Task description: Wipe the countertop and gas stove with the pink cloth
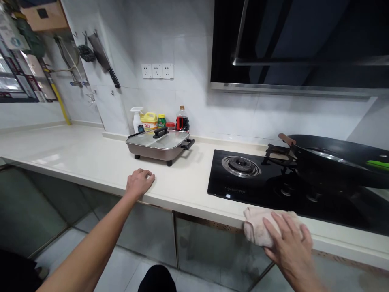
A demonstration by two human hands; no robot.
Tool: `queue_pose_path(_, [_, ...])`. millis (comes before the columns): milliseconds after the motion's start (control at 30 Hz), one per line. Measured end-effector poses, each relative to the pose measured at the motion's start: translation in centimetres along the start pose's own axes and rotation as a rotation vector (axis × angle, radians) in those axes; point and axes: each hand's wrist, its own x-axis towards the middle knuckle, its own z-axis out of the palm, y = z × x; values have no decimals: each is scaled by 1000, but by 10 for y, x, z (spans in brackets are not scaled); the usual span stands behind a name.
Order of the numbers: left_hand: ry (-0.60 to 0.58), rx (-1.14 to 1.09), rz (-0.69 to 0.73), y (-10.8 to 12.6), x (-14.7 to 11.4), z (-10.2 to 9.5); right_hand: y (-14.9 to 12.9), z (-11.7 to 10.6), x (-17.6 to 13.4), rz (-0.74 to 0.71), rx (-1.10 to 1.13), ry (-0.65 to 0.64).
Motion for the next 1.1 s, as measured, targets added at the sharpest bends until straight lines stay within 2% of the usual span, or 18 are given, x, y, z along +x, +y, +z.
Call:
queue_pose_path(133, [-5, -9, -5, 3, -1, 0, 5, -6, -7, 72, -39, -44])
queue_pose_path(233, [-5, -19, -9, 3, 0, 0, -19, -2, 8, 90, -108, -101])
queue_pose_path(333, [-4, -21, -9, 1, 3, 0, -67, 12, 32, 51, -101, -137])
queue_pose_path(433, [-19, -13, 4, -3, 6, 0, -129, 31, 61, -7, -3, -183])
queue_pose_path(533, [-36, 4, 18, -8, 11, 0, -184, 47, 88, -146, 26, -131])
queue_pose_path(633, [-42, 30, 28, -14, 19, 1, -206, 54, 104, -187, 48, -28])
queue_pose_path(700, [-32, 35, 46, -19, 23, 3, -199, 51, 105, -227, 82, 19])
queue_pose_path(767, [1, 26, 72, -23, 27, 5, -180, 45, 98, -260, 106, 73])
queue_pose_path(933, [71, 11, 123, -29, 31, 5, -110, 26, 69, -206, 32, 203])
queue_pose_path(1100, [56, 46, 134, -24, 27, -2, -35, 8, 36, -173, -5, 192])
